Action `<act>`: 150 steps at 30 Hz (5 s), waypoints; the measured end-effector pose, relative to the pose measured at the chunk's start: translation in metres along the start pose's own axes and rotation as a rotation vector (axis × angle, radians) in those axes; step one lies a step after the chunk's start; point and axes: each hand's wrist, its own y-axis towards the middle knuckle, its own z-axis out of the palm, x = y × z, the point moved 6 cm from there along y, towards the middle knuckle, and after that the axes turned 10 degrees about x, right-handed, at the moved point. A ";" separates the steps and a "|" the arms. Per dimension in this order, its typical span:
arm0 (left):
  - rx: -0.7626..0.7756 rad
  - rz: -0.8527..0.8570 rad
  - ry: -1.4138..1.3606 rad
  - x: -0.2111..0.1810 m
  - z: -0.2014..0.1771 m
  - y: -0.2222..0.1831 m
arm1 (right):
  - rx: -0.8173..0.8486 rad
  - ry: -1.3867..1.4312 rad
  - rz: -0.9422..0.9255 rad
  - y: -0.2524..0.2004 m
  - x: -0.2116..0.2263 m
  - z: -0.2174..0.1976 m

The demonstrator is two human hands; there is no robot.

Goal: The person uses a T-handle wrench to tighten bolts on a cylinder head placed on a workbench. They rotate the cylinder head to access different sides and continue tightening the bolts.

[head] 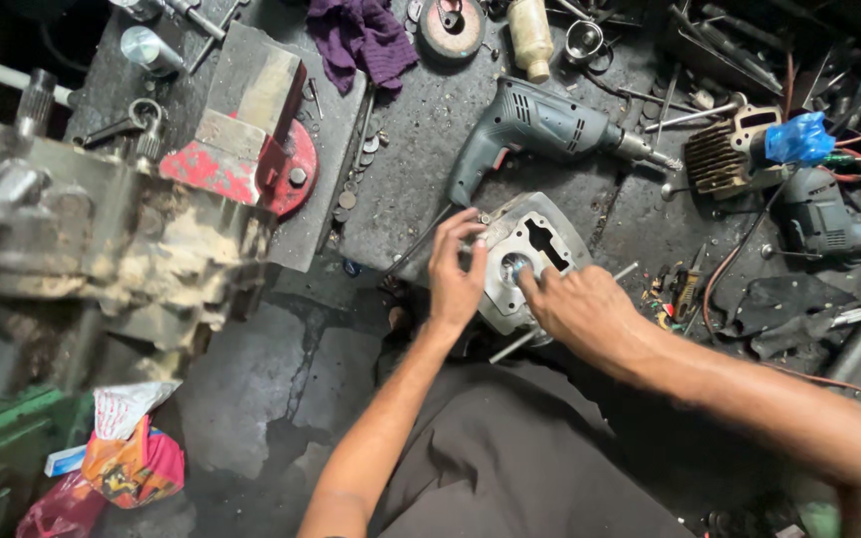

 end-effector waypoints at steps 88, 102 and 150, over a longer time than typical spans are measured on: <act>-0.045 -0.062 0.250 -0.002 0.017 0.002 | -1.000 2.319 0.487 -0.005 -0.021 0.098; -0.067 -0.050 0.206 -0.002 0.014 0.001 | -0.860 1.373 0.532 -0.073 -0.054 0.089; 0.017 -0.139 0.233 0.006 0.016 0.009 | -0.102 1.198 -0.603 0.039 -0.014 0.042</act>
